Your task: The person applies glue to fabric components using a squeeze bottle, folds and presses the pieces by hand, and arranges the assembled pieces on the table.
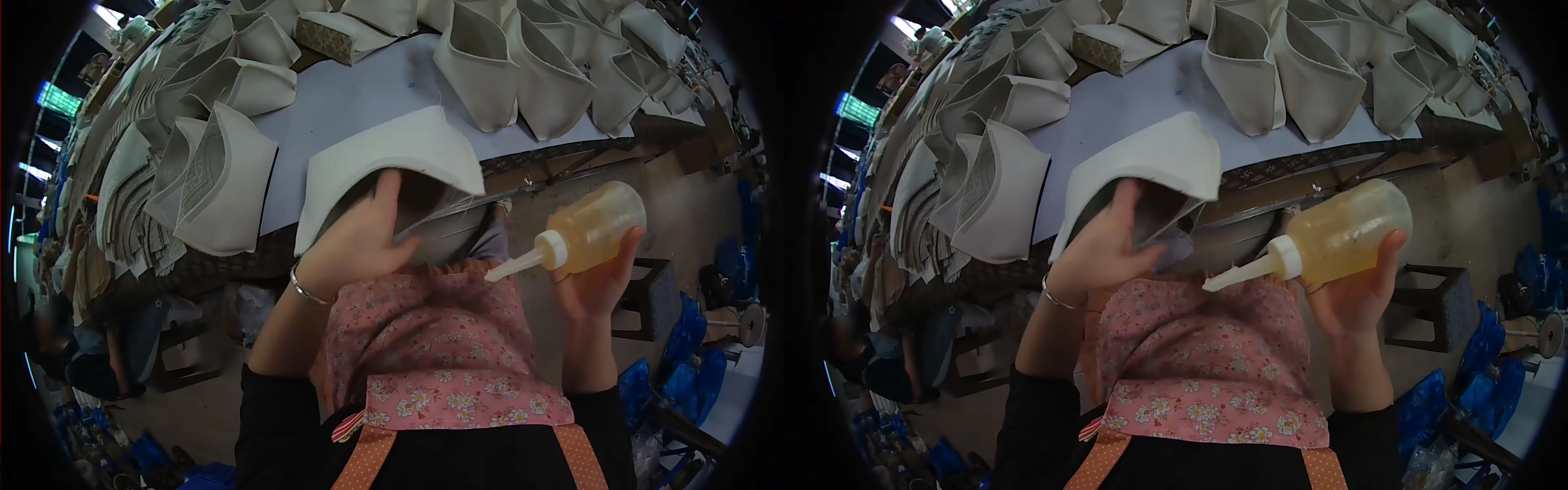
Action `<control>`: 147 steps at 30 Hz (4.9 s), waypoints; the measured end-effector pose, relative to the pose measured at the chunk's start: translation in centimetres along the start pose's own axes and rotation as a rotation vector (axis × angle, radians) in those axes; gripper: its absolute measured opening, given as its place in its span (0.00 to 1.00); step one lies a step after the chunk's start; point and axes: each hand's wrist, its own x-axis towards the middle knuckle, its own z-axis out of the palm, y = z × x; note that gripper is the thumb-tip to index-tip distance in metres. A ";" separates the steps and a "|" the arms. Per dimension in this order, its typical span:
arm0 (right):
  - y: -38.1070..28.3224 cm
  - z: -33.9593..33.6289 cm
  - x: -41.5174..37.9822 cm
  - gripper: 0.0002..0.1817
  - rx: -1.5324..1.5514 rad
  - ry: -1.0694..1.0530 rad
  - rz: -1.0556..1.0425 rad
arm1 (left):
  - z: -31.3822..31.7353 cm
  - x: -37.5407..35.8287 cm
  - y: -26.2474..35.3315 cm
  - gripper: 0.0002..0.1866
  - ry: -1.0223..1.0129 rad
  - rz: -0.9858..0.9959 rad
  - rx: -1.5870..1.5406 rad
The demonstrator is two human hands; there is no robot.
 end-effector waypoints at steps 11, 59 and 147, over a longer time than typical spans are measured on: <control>-3.6 0.7 0.5 0.35 -0.241 -0.020 -0.186 | -2.5 3.4 2.8 0.05 0.259 0.430 0.991; -4.1 1.4 0.4 0.48 -0.760 -0.296 -0.148 | -1.6 -0.2 6.2 0.05 0.253 0.097 0.305; 2.2 -4.6 6.3 0.36 -0.461 -0.020 0.048 | 3.5 -2.4 -1.5 0.32 0.206 -0.426 -1.341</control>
